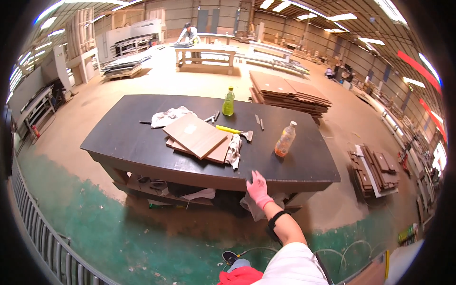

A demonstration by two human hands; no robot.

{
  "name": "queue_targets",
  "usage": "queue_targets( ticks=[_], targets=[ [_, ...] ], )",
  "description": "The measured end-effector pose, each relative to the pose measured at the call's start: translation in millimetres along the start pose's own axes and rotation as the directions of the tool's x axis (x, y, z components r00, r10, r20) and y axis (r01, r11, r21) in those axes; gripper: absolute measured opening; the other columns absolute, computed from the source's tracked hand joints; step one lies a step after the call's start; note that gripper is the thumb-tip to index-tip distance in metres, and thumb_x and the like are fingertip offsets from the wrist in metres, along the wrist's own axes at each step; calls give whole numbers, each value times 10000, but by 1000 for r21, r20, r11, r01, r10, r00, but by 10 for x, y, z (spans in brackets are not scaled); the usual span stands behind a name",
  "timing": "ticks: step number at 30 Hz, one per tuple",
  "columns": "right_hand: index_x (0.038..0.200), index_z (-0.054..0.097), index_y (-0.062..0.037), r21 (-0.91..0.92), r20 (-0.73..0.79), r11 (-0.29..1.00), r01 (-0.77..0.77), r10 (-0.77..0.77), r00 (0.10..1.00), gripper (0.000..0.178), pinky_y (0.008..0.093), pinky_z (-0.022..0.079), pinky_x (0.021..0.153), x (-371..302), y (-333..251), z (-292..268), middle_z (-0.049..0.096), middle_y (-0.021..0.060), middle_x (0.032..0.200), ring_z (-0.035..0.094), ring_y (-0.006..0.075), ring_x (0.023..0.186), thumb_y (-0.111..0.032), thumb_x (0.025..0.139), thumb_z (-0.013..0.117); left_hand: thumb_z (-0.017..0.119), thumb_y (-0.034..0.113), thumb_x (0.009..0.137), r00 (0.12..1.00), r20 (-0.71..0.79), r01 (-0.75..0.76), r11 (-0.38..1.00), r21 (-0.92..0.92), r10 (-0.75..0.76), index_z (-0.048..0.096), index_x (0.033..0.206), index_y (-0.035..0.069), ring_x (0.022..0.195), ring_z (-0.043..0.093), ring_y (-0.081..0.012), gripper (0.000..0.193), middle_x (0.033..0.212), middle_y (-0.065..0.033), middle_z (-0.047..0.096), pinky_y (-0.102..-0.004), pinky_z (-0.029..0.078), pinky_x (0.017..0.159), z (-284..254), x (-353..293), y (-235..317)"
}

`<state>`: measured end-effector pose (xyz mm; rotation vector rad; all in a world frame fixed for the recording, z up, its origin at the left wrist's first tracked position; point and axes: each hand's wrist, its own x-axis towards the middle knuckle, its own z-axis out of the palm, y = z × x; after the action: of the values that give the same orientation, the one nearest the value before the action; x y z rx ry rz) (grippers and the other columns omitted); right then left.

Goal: Cleaning and scraping excess material from wood furniture panels in a workshop.

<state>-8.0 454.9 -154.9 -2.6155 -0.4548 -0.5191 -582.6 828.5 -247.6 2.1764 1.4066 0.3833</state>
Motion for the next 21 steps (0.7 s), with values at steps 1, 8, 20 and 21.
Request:
queue_targets(
  ticks=[1,8,20,21],
  targets=[
    [1198,440,21,31,15,998,-47,46,999,537,369,345,980,334,37,51,446,210,1240,435,325,1146,-211,744,608,510,273,820,999,0,32,999,-4,-32,414,1239,38,1171,379,-356,490,1268,-172,420,-458,273,998,3,-125,114],
    [1287,361,-39,-230,225,972,41,13,974,596,425,236,1030,1967,266,648,378,152,1318,327,296,1239,-270,780,571,517,285,822,962,-80,251,958,-136,-263,406,1244,41,1158,389,-362,500,1262,-171,427,-460,287,989,396,-752,969],
    [1093,549,-102,-389,342,885,256,-120,932,279,413,332,945,2737,392,964,537,89,1087,490,248,1055,-172,861,410,529,305,826,891,-40,405,831,-382,-452,393,1253,46,1136,406,-372,517,1251,-168,438,-463,310,972,742,-1340,1436],
    [1064,573,-115,-414,386,880,231,-59,921,264,404,351,919,2753,455,962,539,84,1072,498,246,1042,-175,861,416,530,306,826,888,-27,410,816,-407,-460,392,1253,46,1134,407,-373,519,1250,-168,439,-463,312,971,797,-1383,1457]
  ],
)
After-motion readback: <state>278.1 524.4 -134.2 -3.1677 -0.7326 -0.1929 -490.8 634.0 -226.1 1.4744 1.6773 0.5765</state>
